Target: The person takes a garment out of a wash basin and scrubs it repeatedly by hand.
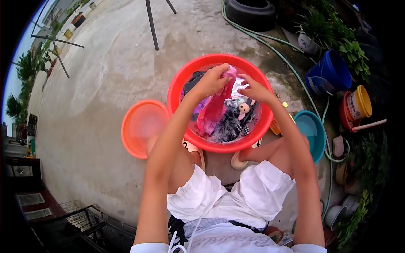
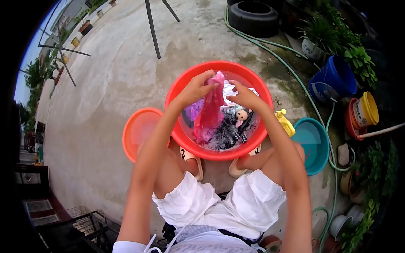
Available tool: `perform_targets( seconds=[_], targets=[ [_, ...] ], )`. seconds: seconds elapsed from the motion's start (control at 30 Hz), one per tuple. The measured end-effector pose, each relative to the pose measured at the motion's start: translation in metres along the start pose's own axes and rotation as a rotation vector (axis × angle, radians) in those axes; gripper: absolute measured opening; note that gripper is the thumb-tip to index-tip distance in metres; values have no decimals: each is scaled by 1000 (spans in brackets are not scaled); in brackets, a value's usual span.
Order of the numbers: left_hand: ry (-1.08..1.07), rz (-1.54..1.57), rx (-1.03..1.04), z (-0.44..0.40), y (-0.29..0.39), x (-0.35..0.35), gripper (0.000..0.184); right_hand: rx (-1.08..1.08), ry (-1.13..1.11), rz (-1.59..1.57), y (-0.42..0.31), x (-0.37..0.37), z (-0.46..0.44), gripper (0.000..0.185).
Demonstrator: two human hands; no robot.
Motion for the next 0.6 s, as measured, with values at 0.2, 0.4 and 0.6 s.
perform_targets(
  seconds=[0.2,0.4,0.6],
  targets=[
    [-9,226,85,8,25,-17,8,-336,135,-134,-52,-8,-22,66],
    [229,523,9,25,12,-56,20,-248,168,-201,-54,-22,-33,14],
    [108,528,-146,27,-5,-57,43,-326,311,-543,-79,-46,-9,14]
  ],
)
Point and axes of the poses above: each hand's wrist, its own z-axis away from the middle knuckle, its own x-axis out of the palm, y = z × x, the point moved 9 cm from there along -z, towards the middle knuckle, and after that the axes turned 13 degrees about -y, right-handed, at the moved point
